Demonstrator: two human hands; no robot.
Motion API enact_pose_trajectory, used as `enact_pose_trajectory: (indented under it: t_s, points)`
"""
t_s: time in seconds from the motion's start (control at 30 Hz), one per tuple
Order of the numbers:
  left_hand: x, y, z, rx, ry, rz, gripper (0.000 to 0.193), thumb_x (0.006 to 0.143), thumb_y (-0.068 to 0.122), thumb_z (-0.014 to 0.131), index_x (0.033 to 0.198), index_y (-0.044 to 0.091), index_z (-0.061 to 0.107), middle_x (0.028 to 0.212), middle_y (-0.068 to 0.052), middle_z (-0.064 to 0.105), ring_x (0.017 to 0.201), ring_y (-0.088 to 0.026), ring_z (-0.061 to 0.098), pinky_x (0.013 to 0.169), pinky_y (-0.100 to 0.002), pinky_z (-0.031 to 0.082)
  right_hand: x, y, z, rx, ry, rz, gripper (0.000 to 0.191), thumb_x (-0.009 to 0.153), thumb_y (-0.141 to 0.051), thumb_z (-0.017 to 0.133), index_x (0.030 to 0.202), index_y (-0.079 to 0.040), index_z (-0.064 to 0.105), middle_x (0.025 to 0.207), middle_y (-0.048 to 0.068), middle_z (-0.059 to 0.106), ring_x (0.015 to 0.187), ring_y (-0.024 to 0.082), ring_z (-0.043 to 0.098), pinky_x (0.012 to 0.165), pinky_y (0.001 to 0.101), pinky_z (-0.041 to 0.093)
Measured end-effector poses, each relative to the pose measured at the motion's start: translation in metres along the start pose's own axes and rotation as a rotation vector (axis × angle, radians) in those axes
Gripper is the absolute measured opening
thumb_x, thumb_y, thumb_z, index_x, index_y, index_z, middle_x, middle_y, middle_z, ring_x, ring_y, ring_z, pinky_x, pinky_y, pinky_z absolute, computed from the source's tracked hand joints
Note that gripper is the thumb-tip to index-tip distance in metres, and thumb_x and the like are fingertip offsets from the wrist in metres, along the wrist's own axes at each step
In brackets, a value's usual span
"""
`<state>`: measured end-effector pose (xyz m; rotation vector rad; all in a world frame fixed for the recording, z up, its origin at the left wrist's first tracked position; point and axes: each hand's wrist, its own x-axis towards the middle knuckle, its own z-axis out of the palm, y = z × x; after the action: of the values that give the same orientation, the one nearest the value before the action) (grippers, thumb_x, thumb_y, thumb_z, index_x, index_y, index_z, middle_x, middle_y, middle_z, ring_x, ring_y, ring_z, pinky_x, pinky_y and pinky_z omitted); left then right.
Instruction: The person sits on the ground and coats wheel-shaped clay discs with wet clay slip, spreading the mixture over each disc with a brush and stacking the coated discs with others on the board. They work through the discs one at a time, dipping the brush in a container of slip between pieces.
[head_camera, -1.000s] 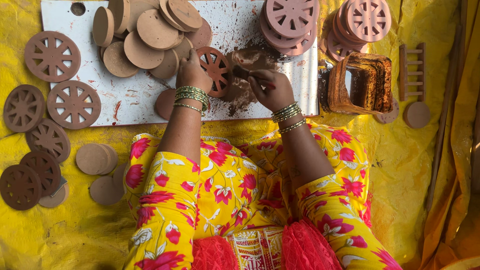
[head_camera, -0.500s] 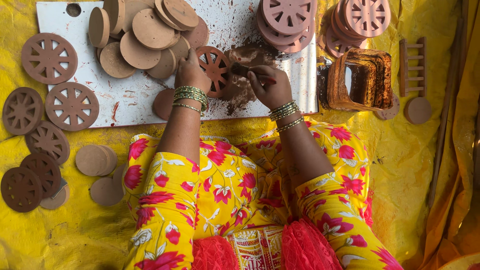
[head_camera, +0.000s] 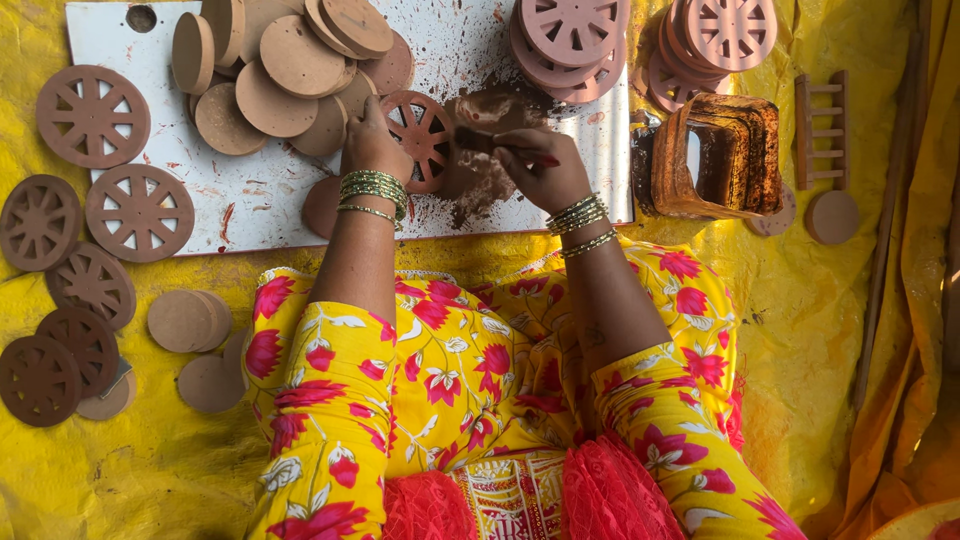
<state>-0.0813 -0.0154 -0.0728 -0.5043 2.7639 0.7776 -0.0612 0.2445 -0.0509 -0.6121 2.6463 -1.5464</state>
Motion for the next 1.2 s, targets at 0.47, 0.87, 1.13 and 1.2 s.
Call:
enact_pose_trajectory:
  t_s: [0.47,0.87,1.13,1.2]
  points:
    - [0.007,-0.008,0.008,-0.011,-0.011,-0.018,0.072,0.080,0.006,0.078,0.143,0.009,0.043,0.136,-0.026,0.054,0.126,-0.043,0.058,0.100,-0.047,0.052,-0.001,0.022,0.004,-0.126,0.181,0.113,0.017,0.095,-0.013,0.077,0.111,-0.008,0.076,0.099,0.012,0.077,0.087,0.022,0.074,0.076,0.0319,0.059]
    - [-0.020,0.017,-0.010,0.106,-0.304,0.066,0.115,0.062,0.014,0.096,0.156,0.031,0.032,0.166,-0.014,-0.016,0.144,-0.054,0.029,0.110,-0.049,0.044,-0.022,0.027,0.063,-0.611,-0.117,-0.107,0.039,0.080,-0.014,0.072,0.119,-0.018,0.074,0.119,0.010,0.066,0.102,0.032,0.068,0.088,0.0446,0.055]
    - [-0.022,0.004,0.000,0.076,-0.134,0.232,0.094,0.060,0.016,0.090,0.147,0.019,0.052,0.165,-0.024,0.003,0.137,-0.053,0.040,0.111,-0.047,0.044,-0.036,0.000,0.039,-0.641,-0.237,-0.063,0.031,0.088,-0.015,0.069,0.118,-0.021,0.074,0.124,0.008,0.065,0.097,0.031,0.070,0.085,0.0440,0.056]
    - [-0.021,0.001,0.000,0.049,-0.140,0.217,0.091,0.059,0.025,0.091,0.142,0.014,0.055,0.161,-0.026,0.012,0.135,-0.049,0.045,0.109,-0.046,0.045,-0.046,-0.008,0.037,-0.642,-0.289,-0.067,0.031,0.084,-0.016,0.071,0.115,-0.021,0.074,0.124,0.010,0.065,0.092,0.032,0.070,0.082,0.0446,0.056]
